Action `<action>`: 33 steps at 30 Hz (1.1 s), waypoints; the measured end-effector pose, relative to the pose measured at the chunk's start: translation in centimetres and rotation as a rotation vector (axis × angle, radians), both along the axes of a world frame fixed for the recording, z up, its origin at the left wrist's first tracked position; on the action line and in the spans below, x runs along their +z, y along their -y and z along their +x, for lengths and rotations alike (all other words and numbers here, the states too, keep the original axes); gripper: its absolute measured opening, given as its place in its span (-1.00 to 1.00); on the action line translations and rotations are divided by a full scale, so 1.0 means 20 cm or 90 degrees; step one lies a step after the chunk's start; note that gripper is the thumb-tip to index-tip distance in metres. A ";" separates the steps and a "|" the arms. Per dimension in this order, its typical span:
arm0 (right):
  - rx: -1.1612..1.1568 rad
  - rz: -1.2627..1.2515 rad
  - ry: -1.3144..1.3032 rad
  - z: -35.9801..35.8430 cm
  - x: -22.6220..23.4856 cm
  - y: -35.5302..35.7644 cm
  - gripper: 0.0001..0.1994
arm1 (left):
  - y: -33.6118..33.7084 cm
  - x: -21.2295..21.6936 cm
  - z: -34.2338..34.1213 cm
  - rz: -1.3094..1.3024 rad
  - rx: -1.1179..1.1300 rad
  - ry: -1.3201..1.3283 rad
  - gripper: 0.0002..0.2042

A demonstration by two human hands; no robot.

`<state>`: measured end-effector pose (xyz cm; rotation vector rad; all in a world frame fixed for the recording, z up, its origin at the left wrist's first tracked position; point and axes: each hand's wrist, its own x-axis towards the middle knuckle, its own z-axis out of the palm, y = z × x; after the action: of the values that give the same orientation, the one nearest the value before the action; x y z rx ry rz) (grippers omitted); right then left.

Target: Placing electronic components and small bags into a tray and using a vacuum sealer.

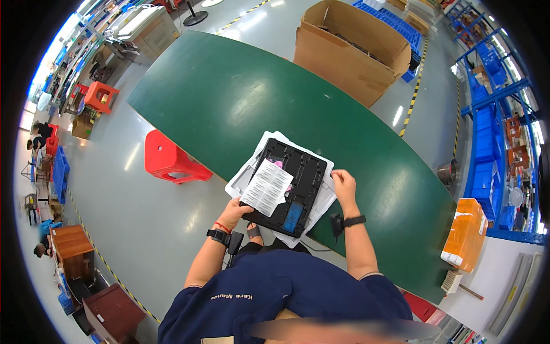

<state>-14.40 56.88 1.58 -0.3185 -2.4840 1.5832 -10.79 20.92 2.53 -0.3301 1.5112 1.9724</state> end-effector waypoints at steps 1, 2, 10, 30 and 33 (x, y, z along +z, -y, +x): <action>-0.042 0.002 -0.043 0.07 0.02 0.01 -0.90 | -0.01 0.03 -0.01 -0.081 -0.027 0.017 -0.55; -0.076 0.009 -0.041 0.15 0.02 0.02 -0.91 | -0.02 0.04 -0.02 -0.163 -0.054 0.033 -0.53; -0.148 -0.215 0.391 0.61 -0.04 0.12 -0.72 | 0.06 0.10 -0.17 -0.820 -0.069 -0.488 -0.45; 0.069 -0.255 0.464 0.18 -0.04 0.22 -0.54 | 0.22 -0.24 0.03 -0.134 -0.059 0.128 -0.49; 0.075 -0.280 0.429 0.13 -0.11 0.22 -0.54 | 0.23 -0.42 0.02 -0.057 -0.076 0.086 -0.47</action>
<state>-11.73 52.54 -0.72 -0.9157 -2.5827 2.3908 -10.41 16.34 -5.79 -0.3941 1.5000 1.7571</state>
